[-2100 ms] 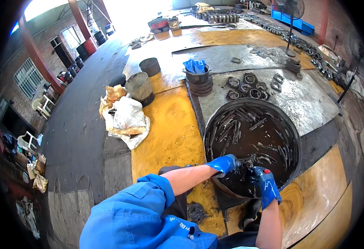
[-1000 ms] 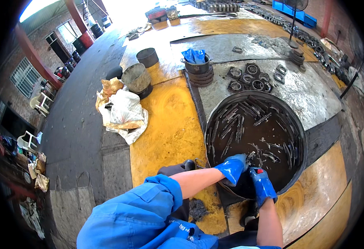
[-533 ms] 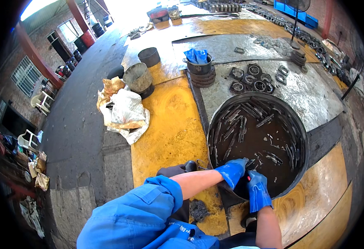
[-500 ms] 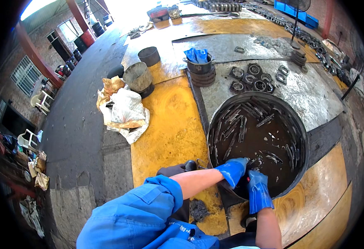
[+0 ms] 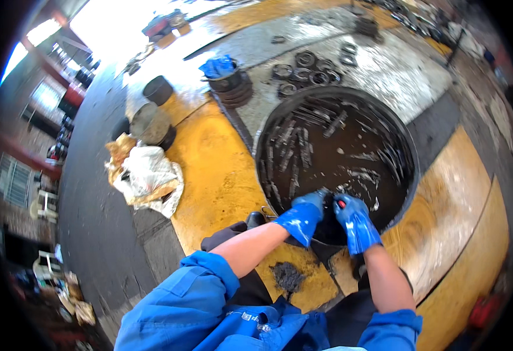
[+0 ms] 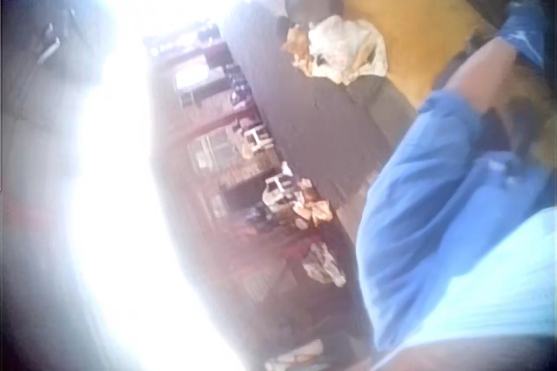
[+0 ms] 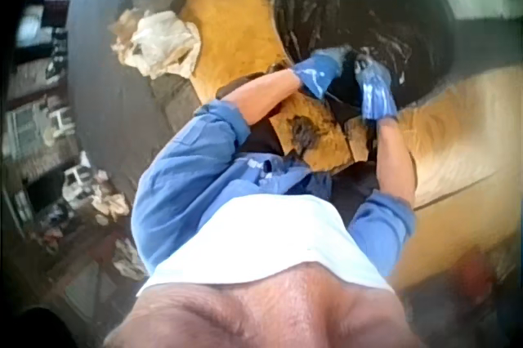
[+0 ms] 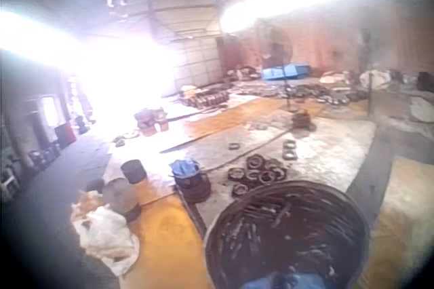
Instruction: The person cleans various metal components by submerging them in a dark liquid bath and scrubbing them with a small brush.
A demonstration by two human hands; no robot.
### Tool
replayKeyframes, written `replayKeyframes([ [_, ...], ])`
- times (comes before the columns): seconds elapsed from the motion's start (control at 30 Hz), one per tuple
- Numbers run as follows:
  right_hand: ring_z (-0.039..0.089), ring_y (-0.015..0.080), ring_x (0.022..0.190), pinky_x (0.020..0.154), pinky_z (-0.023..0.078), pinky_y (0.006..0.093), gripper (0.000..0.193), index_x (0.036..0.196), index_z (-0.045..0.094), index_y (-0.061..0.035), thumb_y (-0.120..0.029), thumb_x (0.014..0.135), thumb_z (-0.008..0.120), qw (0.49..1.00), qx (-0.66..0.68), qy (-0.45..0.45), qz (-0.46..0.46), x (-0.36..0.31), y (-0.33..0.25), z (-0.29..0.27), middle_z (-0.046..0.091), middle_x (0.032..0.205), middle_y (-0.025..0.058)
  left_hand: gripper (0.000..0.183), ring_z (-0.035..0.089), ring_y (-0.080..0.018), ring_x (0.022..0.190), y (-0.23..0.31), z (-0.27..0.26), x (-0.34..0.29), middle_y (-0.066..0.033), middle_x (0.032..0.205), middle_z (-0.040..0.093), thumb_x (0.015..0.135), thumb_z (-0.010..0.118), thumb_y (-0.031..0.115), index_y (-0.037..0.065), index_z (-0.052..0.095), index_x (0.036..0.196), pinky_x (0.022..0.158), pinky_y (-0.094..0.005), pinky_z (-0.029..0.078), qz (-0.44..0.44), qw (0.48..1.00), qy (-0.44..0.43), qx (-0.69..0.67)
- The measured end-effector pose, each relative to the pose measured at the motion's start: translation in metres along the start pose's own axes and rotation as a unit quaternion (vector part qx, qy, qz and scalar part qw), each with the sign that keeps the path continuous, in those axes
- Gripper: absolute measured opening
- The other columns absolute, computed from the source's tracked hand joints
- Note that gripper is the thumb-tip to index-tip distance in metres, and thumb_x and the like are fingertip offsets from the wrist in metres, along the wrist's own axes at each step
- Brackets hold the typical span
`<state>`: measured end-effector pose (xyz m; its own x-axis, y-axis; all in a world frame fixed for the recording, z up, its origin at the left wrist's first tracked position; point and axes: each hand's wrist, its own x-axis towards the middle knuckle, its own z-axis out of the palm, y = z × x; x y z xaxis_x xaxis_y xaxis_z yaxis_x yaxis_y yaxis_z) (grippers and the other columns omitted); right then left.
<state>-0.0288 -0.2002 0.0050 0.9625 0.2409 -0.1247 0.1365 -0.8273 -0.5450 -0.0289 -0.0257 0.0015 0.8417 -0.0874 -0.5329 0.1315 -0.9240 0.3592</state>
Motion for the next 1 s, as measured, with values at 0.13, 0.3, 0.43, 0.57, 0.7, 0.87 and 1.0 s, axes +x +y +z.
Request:
replayKeyframes([
  [0.13,0.070,0.0404,0.101,0.087,0.056,0.0461,0.028,0.112,0.074,-0.0125,-0.030,0.092,0.068,0.988,0.116,-0.064,0.077,0.000,0.004,-0.004,0.075,0.107,0.0165,0.067,0.065,-0.0391,0.123,0.003,-0.009,-0.005,-0.0207,0.135,0.066,0.089,0.070,0.021,0.017,0.047,0.152,0.104,-0.0471,0.052,-0.040,0.998,-0.042,0.009],
  [0.3,0.069,0.0410,0.100,0.086,0.056,0.0464,0.028,0.112,0.074,-0.0112,-0.030,0.093,0.066,0.964,0.231,-0.113,0.069,-0.008,0.009,-0.013,0.075,0.106,0.0174,0.067,0.064,-0.0411,0.122,-0.011,-0.002,0.011,-0.0236,0.133,0.066,0.085,0.075,0.020,0.012,0.053,0.147,0.103,-0.0473,0.052,-0.028,0.998,-0.033,0.047],
  [0.43,0.069,0.0412,0.102,0.088,0.056,0.0472,0.025,0.114,0.072,-0.0160,-0.027,0.092,0.066,0.988,0.109,-0.113,0.006,-0.010,-0.002,-0.016,0.074,0.108,0.0175,0.046,0.064,-0.0462,0.115,-0.009,-0.032,0.006,-0.0293,0.122,0.067,0.087,0.070,0.024,0.002,0.065,0.127,0.097,-0.0464,0.052,0.074,0.997,-0.002,0.004],
  [0.57,0.071,0.0350,0.106,0.088,0.056,0.0473,0.035,0.124,0.069,-0.0174,-0.024,0.090,0.066,0.982,-0.091,-0.151,-0.065,-0.011,-0.011,-0.012,0.073,0.115,0.0143,0.043,0.067,-0.0466,0.106,-0.010,-0.051,0.006,-0.0305,0.116,0.069,0.088,0.068,0.026,-0.001,0.068,0.121,0.092,-0.0471,0.051,0.139,0.989,-0.042,-0.014],
  [0.7,0.071,0.0327,0.101,0.083,0.056,0.0501,0.027,0.119,0.070,-0.0155,-0.025,0.095,0.062,0.945,-0.241,-0.093,-0.203,-0.019,-0.013,-0.010,0.070,0.107,0.0134,0.038,0.068,-0.0389,0.095,-0.009,-0.057,0.012,-0.0262,0.104,0.073,0.091,0.066,0.026,-0.003,0.069,0.116,0.089,-0.0438,0.051,0.139,0.988,-0.017,-0.068],
  [0.87,0.071,0.0323,0.100,0.080,0.057,0.0494,0.024,0.109,0.070,-0.0139,-0.019,0.085,0.069,0.971,-0.148,0.003,-0.186,-0.017,-0.006,-0.018,0.070,0.105,0.0115,0.044,0.067,-0.0239,0.088,-0.007,-0.053,0.019,-0.0178,0.095,0.075,0.097,0.065,0.035,-0.006,0.071,0.114,0.084,-0.0376,0.051,0.151,0.978,-0.018,-0.141],
  [1.0,0.069,0.0353,0.108,0.090,0.057,0.0471,0.037,0.120,0.070,-0.0155,-0.018,0.083,0.069,0.997,-0.031,-0.054,-0.056,-0.005,-0.006,-0.026,0.072,0.118,0.0122,0.056,0.072,-0.0407,0.103,-0.008,-0.049,0.029,-0.0279,0.108,0.073,0.095,0.066,0.047,-0.001,0.069,0.124,0.090,-0.0455,0.055,0.108,0.984,-0.010,-0.141],
])
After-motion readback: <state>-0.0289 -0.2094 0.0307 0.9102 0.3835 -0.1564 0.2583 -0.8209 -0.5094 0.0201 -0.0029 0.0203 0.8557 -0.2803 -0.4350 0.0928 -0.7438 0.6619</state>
